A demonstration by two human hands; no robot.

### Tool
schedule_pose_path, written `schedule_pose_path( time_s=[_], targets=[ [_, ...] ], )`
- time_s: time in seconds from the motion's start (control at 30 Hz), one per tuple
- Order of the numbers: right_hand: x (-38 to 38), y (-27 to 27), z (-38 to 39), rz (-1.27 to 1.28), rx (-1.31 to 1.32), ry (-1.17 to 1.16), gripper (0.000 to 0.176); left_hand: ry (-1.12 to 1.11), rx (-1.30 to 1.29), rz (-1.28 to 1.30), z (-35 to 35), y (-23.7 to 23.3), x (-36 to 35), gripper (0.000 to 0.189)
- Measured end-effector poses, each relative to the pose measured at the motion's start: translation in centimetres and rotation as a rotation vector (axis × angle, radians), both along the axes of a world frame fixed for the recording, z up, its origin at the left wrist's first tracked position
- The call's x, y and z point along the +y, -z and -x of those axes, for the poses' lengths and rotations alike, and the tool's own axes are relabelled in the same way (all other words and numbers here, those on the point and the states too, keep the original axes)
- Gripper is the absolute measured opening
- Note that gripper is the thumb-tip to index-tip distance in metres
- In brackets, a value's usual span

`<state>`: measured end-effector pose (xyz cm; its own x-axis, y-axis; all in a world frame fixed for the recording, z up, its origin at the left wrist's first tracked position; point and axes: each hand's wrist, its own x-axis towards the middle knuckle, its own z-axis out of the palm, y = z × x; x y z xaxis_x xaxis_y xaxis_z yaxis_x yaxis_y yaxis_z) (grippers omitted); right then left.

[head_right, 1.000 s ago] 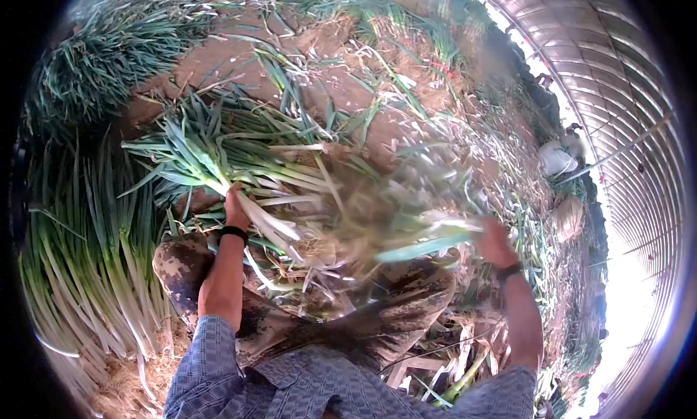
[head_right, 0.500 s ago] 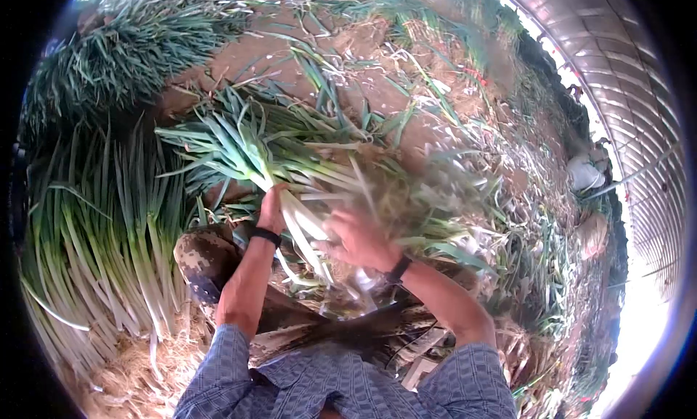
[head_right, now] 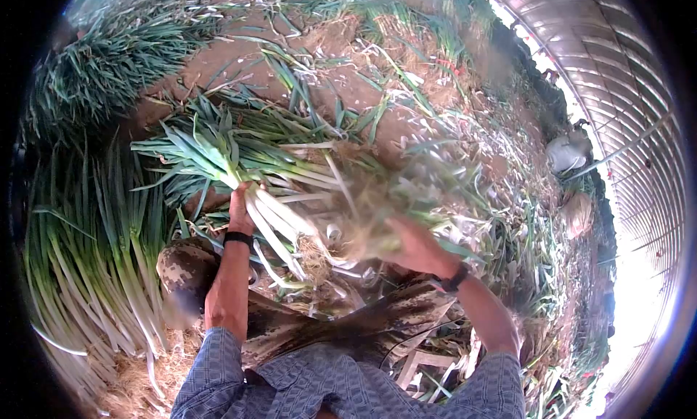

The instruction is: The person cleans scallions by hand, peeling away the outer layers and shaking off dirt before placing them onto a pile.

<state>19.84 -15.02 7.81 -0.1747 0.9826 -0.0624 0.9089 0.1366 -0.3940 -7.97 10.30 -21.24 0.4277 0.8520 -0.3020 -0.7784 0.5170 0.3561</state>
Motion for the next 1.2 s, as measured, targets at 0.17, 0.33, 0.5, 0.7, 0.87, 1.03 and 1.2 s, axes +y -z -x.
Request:
schedule_pose_path(
  time_s=[0.17, 0.33, 0.5, 0.7, 0.87, 1.03, 1.2],
  targets=[
    [3.5, 2.8, 7.5, -0.397, 0.02, -0.23, 0.02, -0.07, -0.076, 0.039, -1.3, 0.2, -0.7, 0.027],
    [0.5, 5.7, 7.3, 0.205, 0.13, -0.319, 0.015, -0.054, 0.152, 0.013, 0.1, 0.1, 0.2, 0.025],
    [-3.2, -0.3, 1.7, 0.759, 0.573, -0.161, 0.026, -0.13, 0.197, 0.047, -0.4, -1.2, -0.9, 0.026],
    [-6.4, -6.3, -3.4, 0.504, 0.183, 0.408, 0.075, -0.073, 0.034, 0.046, 0.6, -1.1, 0.9, 0.033],
    [-0.9, 0.5, 1.9, 0.488, 0.778, 0.444, 0.102, -0.088, -0.084, -0.047, -1.3, -3.2, -0.8, 0.039],
    [0.2, 9.8, 10.8, 0.331, 1.291, 0.176, 0.067, -0.08, -0.139, -0.01, 0.1, -0.8, 0.1, 0.033],
    [-3.7, 6.4, 6.9, 0.334, 0.614, -0.097, 0.041, 0.037, 0.193, -0.245, -0.1, 2.5, -0.8, 0.069]
  ],
)
